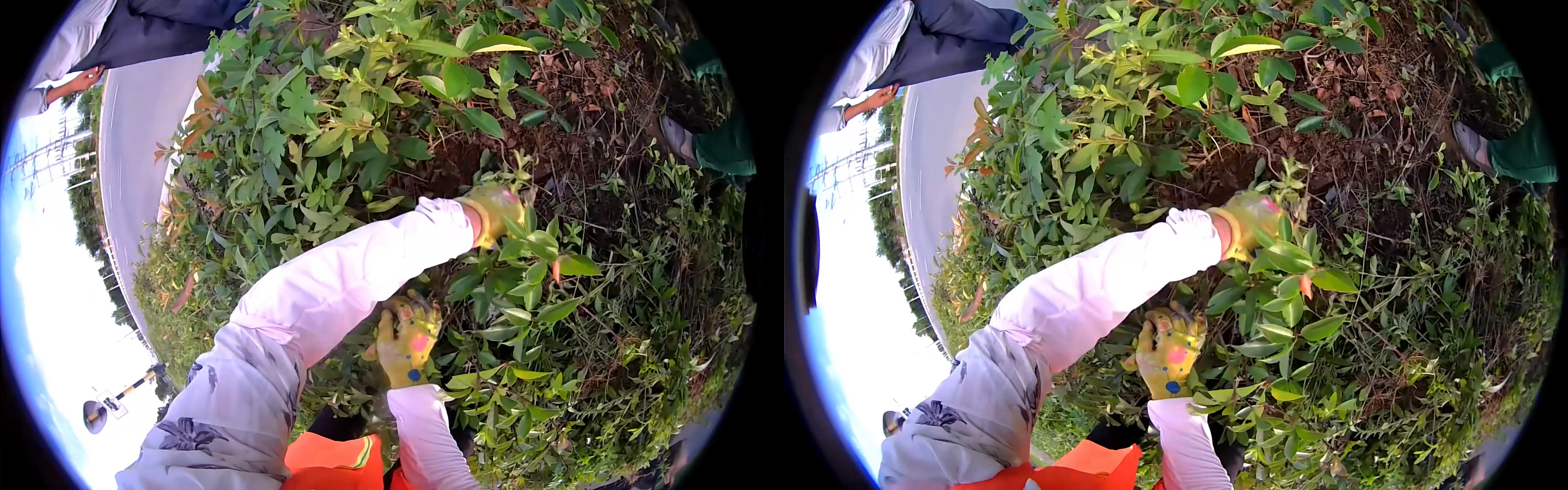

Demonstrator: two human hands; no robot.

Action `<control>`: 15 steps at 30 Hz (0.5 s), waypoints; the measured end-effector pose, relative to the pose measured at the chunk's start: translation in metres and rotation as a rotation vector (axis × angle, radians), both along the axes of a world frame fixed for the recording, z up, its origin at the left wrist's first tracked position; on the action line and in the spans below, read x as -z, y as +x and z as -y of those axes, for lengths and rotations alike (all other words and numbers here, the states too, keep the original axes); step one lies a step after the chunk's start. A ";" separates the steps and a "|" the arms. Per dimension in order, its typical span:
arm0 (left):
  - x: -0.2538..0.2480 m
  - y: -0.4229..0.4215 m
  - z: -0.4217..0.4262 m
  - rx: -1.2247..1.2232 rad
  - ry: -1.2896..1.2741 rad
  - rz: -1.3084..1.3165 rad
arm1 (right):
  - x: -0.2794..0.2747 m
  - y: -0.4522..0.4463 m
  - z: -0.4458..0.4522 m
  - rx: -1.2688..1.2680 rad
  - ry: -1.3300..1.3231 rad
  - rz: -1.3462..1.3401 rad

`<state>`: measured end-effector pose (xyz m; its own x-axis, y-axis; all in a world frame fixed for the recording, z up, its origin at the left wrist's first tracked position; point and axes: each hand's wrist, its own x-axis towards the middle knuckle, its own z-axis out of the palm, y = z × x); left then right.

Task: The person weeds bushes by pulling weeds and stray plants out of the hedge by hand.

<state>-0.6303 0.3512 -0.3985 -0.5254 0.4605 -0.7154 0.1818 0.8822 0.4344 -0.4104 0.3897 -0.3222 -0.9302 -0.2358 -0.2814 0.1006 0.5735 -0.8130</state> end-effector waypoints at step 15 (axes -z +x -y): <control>-0.094 -0.049 0.190 -0.014 -0.904 -0.295 | -0.005 0.000 0.002 0.029 0.032 -0.005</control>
<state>-0.6792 0.1608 -0.3042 -0.7428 -0.2107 -0.6355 0.1616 0.8647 -0.4756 -0.4106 0.3874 -0.3177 -0.9379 -0.2000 -0.2836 0.1134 0.5957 -0.7951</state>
